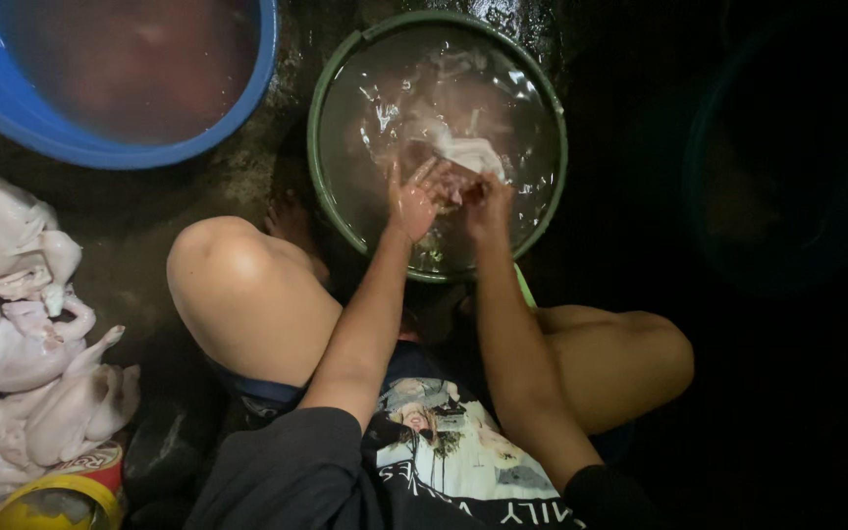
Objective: The person sits on the floor and washes chicken pieces by hand in a large basin of bloody water, rubbing and turning each piece before setting it aside. Whole plucked chickens are piled on the floor beside the basin and a blue basin of bloody water sits nearby.
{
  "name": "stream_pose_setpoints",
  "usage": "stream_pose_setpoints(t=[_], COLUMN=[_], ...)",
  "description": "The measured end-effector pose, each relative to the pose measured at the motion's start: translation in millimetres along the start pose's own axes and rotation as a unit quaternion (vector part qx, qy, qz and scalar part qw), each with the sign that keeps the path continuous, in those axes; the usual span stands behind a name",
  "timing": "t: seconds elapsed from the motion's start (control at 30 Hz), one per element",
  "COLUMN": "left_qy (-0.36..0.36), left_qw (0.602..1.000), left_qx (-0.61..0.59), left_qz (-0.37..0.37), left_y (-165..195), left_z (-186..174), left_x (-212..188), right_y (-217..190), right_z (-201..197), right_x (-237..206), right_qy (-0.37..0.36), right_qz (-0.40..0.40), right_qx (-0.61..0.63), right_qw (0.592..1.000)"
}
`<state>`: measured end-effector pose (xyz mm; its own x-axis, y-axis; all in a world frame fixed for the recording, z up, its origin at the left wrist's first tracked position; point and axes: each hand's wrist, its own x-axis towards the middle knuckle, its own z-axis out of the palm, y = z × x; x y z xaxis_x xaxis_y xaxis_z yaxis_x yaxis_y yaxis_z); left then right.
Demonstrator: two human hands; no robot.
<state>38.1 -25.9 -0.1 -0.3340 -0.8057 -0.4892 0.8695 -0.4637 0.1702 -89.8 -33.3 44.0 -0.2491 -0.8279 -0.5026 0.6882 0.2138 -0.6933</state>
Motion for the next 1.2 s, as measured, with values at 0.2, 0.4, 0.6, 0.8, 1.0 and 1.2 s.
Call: stream_pose_setpoints(t=[0.2,0.4,0.6,0.8,1.0,1.2], left_qy=[0.018,0.112,0.075,-0.025,0.197,0.361], left_qw=[0.859,0.862,0.788,0.706,0.771,0.759], left_qx=[0.511,0.491,0.550,0.670,0.567,0.523], left_qz=[-0.028,0.067,0.264,0.228,0.213,0.143], left_y=[-19.5,-11.0,-5.8,-1.1,-30.4,-14.7], left_z=[-2.1,-12.1,-1.5,1.0,22.3,29.1], left_x=[9.1,3.2,7.5,-5.4,-23.8,-58.7], right_y=[44.7,43.7,-8.6,2.9,38.8,67.4], right_z=[5.6,-3.8,-17.4,-11.9,-7.1,-0.8], right_x=[-20.3,-30.9,-7.5,-6.0,-12.9,-28.2], right_qy=[0.111,-0.132,-0.168,-0.089,0.024,0.078], right_qz=[0.183,0.065,0.088,0.169,-0.003,0.116], right_qx=[-0.033,-0.402,-0.415,-0.170,-0.256,-0.194], right_qw=[0.976,0.904,0.890,0.967,0.966,0.971])
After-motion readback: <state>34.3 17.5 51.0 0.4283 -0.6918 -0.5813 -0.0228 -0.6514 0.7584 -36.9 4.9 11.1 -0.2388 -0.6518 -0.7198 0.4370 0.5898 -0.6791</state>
